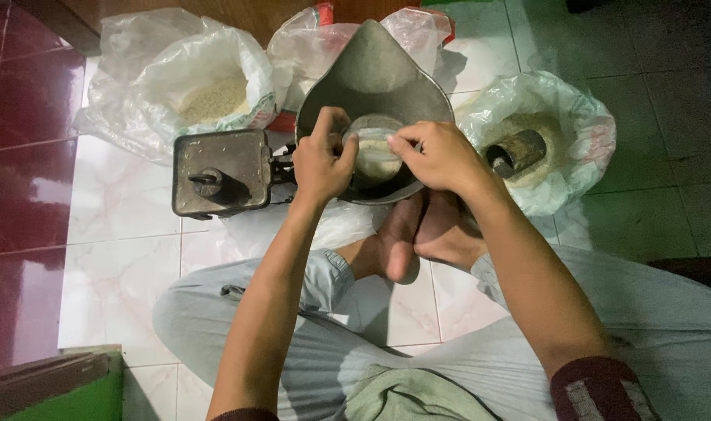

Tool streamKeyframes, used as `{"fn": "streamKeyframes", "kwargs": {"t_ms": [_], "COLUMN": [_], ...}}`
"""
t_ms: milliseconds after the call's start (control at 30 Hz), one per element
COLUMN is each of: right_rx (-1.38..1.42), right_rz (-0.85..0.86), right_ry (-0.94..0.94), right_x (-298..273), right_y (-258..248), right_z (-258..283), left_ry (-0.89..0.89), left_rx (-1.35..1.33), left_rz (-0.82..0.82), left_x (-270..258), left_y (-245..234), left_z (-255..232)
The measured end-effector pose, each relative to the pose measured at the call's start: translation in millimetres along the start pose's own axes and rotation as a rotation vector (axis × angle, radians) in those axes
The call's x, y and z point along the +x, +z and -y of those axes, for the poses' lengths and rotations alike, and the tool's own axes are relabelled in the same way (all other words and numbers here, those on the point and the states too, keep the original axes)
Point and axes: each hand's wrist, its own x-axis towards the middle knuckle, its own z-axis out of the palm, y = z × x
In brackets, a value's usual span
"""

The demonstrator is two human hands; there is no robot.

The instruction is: The person scoops grains from a large sack into a small plastic bag using a metal scoop. They then tie the bag closed and place it aside. The person repeats this process with a second bag.

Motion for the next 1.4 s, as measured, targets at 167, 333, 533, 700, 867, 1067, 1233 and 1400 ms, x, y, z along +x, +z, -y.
{"fn": "streamKeyframes", "kwargs": {"t_ms": [167,333,533,700,867,1067,1233,1400], "right_rx": [-0.075,-0.136,-0.154,-0.039,-0.075,-0.251,-0.237,-0.277], "right_rz": [-0.018,-0.056,-0.118,-0.281,-0.454,-0.379,-0.315,-0.228], "right_ry": [0.083,0.126,0.105,-0.157,-0.049,0.367,0.539,0.604], "right_x": [8.1,14.6,15.6,8.1,-19.0,-80.2,-90.4,-81.8], "right_y": [5.7,11.9,12.3,-5.5,-34.8,-49.8,-24.9,-26.6], "right_z": [-9.0,-20.6,-26.4,-30.9,-121.1,-227.8,-263.6,-223.2], "left_ry": [0.014,0.02,-0.011,0.003,0.019,0.012,-0.01,-0.022], "left_rx": [0.06,0.053,0.046,0.039,0.04,0.041,0.075,0.056], "left_rz": [0.1,0.129,0.124,0.115,0.091,0.064,0.069,0.059], "left_x": [1.0,1.1,0.9,0.5,0.2,0.6,2.0,1.5], "left_y": [-4.4,-6.8,-8.5,-5.8,-4.2,-2.4,3.9,2.5], "left_z": [-7.3,-9.1,-13.1,-6.7,-6.7,-6.0,4.0,1.7]}}
